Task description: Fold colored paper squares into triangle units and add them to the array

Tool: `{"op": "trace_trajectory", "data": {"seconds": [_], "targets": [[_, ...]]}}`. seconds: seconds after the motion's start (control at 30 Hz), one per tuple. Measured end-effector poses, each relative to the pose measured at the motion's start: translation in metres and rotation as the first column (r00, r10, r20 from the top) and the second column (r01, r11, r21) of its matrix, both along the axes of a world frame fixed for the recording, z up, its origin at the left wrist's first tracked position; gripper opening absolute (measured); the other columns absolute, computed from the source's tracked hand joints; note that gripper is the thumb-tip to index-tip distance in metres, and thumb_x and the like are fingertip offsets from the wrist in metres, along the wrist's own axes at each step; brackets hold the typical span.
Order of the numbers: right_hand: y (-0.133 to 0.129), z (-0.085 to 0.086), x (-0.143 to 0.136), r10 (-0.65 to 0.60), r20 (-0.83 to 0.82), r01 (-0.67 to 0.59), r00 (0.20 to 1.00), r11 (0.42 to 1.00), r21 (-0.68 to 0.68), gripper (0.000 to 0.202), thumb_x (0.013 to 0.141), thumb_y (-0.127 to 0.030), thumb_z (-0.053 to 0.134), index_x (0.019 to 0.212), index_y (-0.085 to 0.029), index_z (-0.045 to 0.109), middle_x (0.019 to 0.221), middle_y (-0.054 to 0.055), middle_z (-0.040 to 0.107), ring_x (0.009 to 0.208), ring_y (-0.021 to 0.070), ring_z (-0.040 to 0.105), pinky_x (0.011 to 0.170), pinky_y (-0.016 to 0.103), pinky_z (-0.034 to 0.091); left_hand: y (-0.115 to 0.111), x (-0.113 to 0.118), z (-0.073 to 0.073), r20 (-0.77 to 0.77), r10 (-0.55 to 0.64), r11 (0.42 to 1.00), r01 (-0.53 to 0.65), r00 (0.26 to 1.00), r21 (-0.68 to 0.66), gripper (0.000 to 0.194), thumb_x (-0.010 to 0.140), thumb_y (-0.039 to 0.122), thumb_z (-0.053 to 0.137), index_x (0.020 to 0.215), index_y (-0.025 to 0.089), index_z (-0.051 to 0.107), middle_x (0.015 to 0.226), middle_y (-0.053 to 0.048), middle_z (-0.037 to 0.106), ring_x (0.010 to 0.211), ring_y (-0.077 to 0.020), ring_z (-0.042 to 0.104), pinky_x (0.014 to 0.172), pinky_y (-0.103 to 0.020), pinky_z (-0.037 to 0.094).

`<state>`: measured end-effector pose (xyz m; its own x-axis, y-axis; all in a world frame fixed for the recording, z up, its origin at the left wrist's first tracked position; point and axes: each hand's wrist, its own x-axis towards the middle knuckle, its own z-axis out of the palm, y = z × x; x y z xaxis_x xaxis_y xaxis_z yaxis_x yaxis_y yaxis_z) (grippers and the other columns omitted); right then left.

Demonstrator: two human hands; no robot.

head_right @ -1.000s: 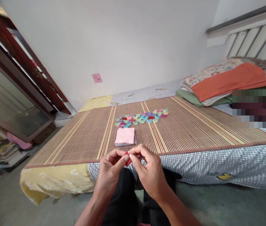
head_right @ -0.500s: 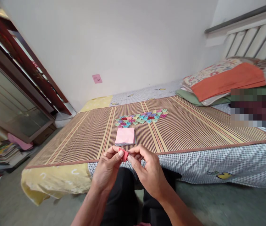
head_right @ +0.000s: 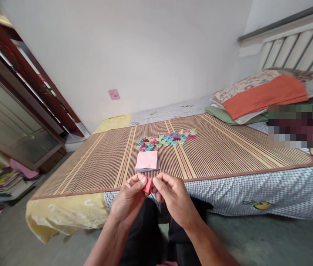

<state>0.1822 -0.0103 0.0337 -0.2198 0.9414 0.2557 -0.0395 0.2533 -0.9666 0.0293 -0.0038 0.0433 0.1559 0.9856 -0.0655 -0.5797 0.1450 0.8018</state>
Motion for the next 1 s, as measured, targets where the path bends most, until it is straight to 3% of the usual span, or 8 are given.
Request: {"op": "trace_trajectory", "data": {"seconds": [0.2,0.47,0.53,0.63,0.73,0.87,0.93,1.0], "targets": [[-0.006,0.006,-0.003,-0.014,0.082,0.006,0.997,0.995,0.100,0.023,0.097,-0.034,0.057,0.079,-0.019,0.061,0.064,-0.003,0.055,0.057,0.0127,0.051,0.054,0.024,0.042,0.002,0.003,0.001,0.073,0.097,0.990,-0.089,0.993,-0.106,0.038,0.056,0.028,0.098,0.065,0.012,0.065,0.062,0.003,0.059,0.057,-0.0071,0.051,0.058,-0.020,0.043],[-0.006,0.007,-0.009,-0.146,0.122,0.124,0.982,0.977,0.173,0.011,0.091,-0.023,0.057,0.081,-0.020,0.060,0.071,0.000,0.064,0.063,0.0150,0.058,0.059,0.025,0.047,-0.001,0.005,-0.002,-0.022,0.160,0.986,-0.159,0.987,0.045,0.036,0.067,0.032,0.093,0.065,0.014,0.061,0.061,0.003,0.056,0.056,-0.0072,0.044,0.056,-0.020,0.036],[-0.004,0.005,-0.008,-0.130,0.092,0.118,0.987,0.985,0.129,0.012,0.089,-0.023,0.057,0.077,-0.020,0.058,0.066,-0.002,0.058,0.059,0.0137,0.054,0.055,0.024,0.043,-0.003,0.006,-0.002,-0.076,0.175,0.982,-0.168,0.982,0.084,0.035,0.069,0.033,0.092,0.068,0.015,0.062,0.062,0.003,0.057,0.057,-0.0079,0.044,0.056,-0.021,0.036],[-0.002,0.000,-0.008,-0.005,-0.047,0.004,0.999,1.000,-0.023,0.016,0.089,-0.027,0.057,0.074,-0.020,0.055,0.060,-0.004,0.049,0.053,0.0115,0.046,0.051,0.023,0.038,-0.006,0.008,-0.002,-0.160,0.187,0.976,-0.165,0.969,0.141,0.031,0.075,0.035,0.088,0.073,0.015,0.064,0.064,0.002,0.060,0.058,-0.0090,0.046,0.058,-0.022,0.036],[-0.002,-0.003,-0.011,0.028,-0.138,-0.039,0.990,0.997,-0.072,0.017,0.091,-0.030,0.057,0.077,-0.020,0.056,0.059,-0.005,0.050,0.053,0.0116,0.046,0.052,0.024,0.040,-0.006,0.010,-0.001,-0.170,0.233,0.962,-0.200,0.958,0.188,0.031,0.078,0.036,0.086,0.073,0.016,0.062,0.065,0.001,0.063,0.059,-0.0096,0.048,0.059,-0.023,0.037],[-0.005,-0.001,-0.015,-0.176,-0.032,0.179,0.984,0.968,0.175,0.011,0.093,-0.026,0.058,0.084,-0.021,0.058,0.080,0.002,0.063,0.070,0.0165,0.059,0.064,0.027,0.048,-0.005,0.013,0.002,-0.160,0.312,0.937,-0.276,0.936,0.212,0.034,0.076,0.037,0.087,0.070,0.017,0.060,0.062,0.002,0.061,0.057,-0.0091,0.048,0.058,-0.022,0.038],[-0.005,0.002,-0.015,-0.211,0.050,0.187,0.976,0.934,0.304,0.013,0.094,-0.020,0.055,0.082,-0.021,0.060,0.087,0.004,0.065,0.080,0.0188,0.062,0.072,0.029,0.050,-0.005,0.013,0.004,-0.166,0.332,0.930,-0.294,0.928,0.221,0.033,0.076,0.038,0.087,0.071,0.017,0.061,0.063,0.002,0.062,0.058,-0.0099,0.050,0.060,-0.023,0.041],[-0.004,0.004,-0.014,-0.209,0.080,0.171,0.975,0.924,0.341,0.014,0.094,-0.018,0.056,0.081,-0.022,0.061,0.088,0.004,0.065,0.081,0.0194,0.063,0.074,0.030,0.050,-0.006,0.014,0.004,-0.181,0.358,0.920,-0.314,0.916,0.235,0.032,0.075,0.038,0.087,0.072,0.017,0.063,0.066,0.002,0.064,0.060,-0.0109,0.053,0.062,-0.023,0.043]]}}
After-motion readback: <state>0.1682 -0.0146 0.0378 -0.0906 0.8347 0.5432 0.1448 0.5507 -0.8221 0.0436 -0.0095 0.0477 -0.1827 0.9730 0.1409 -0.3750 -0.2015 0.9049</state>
